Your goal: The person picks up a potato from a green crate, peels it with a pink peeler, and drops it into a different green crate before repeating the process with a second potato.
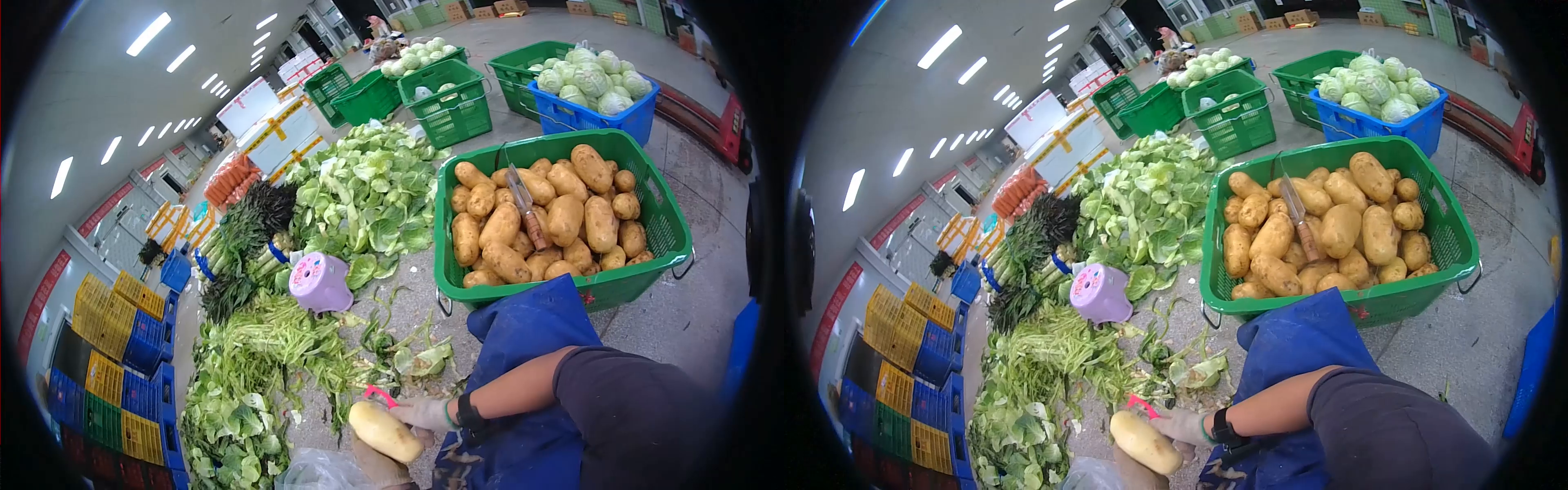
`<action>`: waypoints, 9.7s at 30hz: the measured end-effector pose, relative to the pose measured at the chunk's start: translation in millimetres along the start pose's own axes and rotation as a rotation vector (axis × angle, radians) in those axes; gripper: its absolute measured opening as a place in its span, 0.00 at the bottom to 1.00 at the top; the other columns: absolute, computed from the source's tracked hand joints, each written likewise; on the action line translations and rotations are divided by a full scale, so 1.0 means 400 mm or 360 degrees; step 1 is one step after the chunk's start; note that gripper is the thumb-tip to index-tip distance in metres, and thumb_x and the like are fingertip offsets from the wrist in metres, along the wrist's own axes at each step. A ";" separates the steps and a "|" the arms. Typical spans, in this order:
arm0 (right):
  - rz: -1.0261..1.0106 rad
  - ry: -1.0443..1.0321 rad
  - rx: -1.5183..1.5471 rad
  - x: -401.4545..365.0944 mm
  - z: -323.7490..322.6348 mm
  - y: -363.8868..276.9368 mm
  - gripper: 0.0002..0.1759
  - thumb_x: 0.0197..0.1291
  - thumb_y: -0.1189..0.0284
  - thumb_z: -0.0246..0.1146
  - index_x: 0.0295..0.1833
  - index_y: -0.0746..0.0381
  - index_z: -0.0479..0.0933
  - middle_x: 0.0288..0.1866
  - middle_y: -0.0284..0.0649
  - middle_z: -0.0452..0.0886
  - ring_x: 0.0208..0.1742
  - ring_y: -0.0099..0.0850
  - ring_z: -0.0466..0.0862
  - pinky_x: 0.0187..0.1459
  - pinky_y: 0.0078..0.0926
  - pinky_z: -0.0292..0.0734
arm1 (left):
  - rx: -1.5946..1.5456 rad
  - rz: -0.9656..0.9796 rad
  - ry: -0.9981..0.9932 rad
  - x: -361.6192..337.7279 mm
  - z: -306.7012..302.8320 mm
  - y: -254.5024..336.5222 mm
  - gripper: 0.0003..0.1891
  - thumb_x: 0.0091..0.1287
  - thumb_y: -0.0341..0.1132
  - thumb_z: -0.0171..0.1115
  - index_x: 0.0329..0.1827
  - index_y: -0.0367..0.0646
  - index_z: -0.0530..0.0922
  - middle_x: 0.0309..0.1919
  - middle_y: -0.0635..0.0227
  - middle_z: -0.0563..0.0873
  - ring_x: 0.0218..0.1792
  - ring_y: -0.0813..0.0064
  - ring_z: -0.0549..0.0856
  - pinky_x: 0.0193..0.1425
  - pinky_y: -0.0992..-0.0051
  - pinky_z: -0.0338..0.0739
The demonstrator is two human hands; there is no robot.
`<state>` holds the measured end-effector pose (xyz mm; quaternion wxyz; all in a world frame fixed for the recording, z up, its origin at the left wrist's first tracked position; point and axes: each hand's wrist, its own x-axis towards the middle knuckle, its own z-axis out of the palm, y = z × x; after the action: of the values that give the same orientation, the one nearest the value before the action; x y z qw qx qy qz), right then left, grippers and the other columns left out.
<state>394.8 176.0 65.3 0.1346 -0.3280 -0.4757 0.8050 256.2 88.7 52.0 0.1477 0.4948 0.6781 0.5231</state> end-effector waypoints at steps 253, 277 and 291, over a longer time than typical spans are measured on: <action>-0.0503 -0.0664 0.0007 1.092 -0.489 -2.862 0.10 0.68 0.69 0.59 0.33 0.57 0.69 0.18 0.21 0.53 0.13 0.10 0.52 0.12 0.13 0.48 | -0.1049 -0.1844 0.3987 0.939 0.800 0.937 0.38 0.52 0.41 0.66 0.65 0.28 0.65 0.52 0.50 0.78 0.46 0.59 0.81 0.47 0.64 0.78; -0.0054 -0.1582 -0.1316 1.042 0.730 -2.078 0.16 0.51 0.75 0.55 0.48 0.60 0.74 0.22 0.23 0.64 0.14 0.15 0.62 0.14 0.14 0.57 | -0.1029 -0.1788 0.4132 0.530 0.187 0.893 0.29 0.57 0.37 0.63 0.61 0.34 0.67 0.45 0.55 0.80 0.39 0.61 0.83 0.40 0.62 0.80; 0.1224 -0.1432 -0.1489 0.934 0.595 -1.262 0.16 0.46 0.83 0.53 0.43 0.66 0.75 0.16 0.31 0.65 0.10 0.25 0.62 0.10 0.29 0.61 | -0.1549 -0.1799 0.3993 0.787 0.029 0.867 0.24 0.63 0.42 0.54 0.61 0.41 0.68 0.44 0.57 0.80 0.41 0.57 0.83 0.44 0.58 0.81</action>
<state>-89.1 470.3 426.1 -0.5164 -0.1335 -0.6291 0.5655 296.9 342.2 443.8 -0.1975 -0.7017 0.2186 0.6487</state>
